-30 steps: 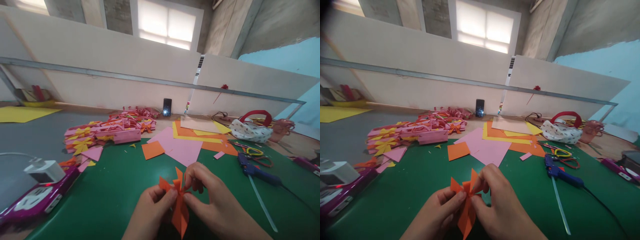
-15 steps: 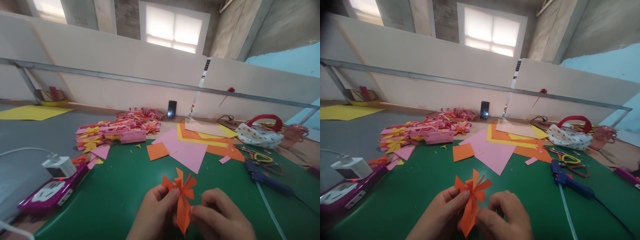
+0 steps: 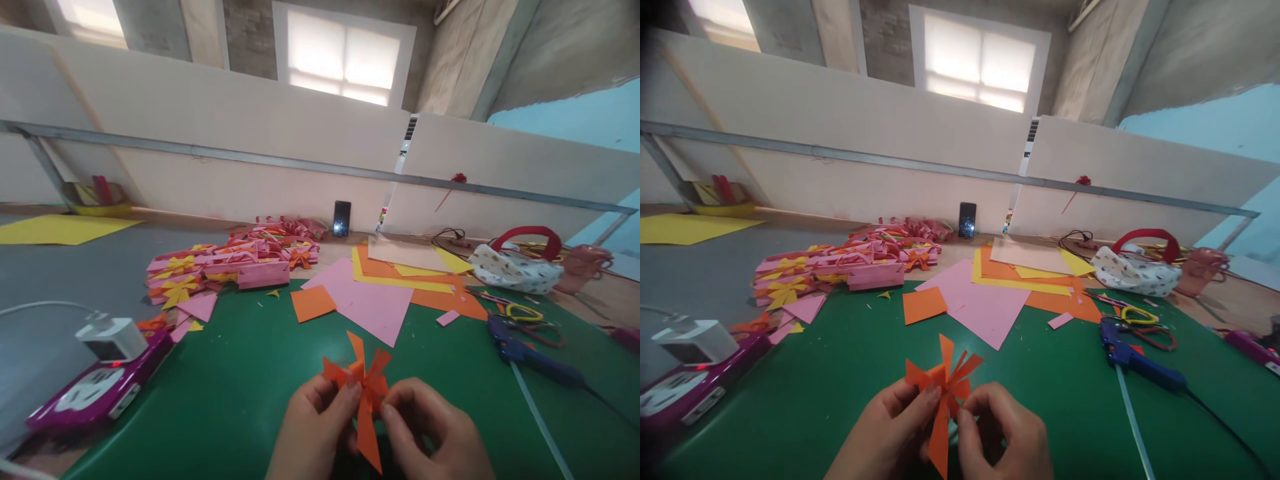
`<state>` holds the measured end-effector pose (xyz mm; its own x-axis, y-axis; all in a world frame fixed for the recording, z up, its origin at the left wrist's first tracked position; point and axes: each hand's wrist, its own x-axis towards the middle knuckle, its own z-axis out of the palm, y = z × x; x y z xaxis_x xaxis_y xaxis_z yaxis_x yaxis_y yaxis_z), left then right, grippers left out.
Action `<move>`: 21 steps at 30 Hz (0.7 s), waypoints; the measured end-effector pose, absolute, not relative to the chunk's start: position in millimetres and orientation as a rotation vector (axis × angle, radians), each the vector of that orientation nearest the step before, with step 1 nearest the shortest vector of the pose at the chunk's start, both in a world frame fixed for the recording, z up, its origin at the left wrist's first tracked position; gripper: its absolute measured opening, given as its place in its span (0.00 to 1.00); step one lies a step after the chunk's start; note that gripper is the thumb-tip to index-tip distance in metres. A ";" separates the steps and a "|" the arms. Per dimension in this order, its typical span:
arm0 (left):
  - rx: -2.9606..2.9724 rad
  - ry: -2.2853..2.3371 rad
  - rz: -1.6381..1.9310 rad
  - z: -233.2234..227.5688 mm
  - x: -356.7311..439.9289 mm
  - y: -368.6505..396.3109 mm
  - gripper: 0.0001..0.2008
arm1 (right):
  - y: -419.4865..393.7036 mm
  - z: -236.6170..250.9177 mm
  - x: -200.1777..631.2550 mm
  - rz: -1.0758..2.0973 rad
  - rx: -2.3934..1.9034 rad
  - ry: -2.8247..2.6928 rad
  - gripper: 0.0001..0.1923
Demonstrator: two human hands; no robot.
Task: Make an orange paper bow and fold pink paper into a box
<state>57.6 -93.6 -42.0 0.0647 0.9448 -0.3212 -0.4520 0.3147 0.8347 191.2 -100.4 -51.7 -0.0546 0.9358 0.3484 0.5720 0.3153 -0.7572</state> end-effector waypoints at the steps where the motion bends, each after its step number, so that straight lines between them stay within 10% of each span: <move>1: 0.644 1.019 1.171 -41.8 58.3 -94.0 0.19 | -99.1 -54.3 191.4 0.584 -1.368 -1.720 0.09; 21: 0.673 1.017 1.254 -39.5 65.9 -101.0 0.15 | -95.8 -40.8 191.3 0.570 -1.438 -1.802 0.07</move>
<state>65.9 -101.0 -39.5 -0.0033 0.9689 -0.2475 -0.4423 0.2206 0.8693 191.3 -95.8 -40.8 -0.0896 0.9570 0.2760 0.6239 0.2700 -0.7334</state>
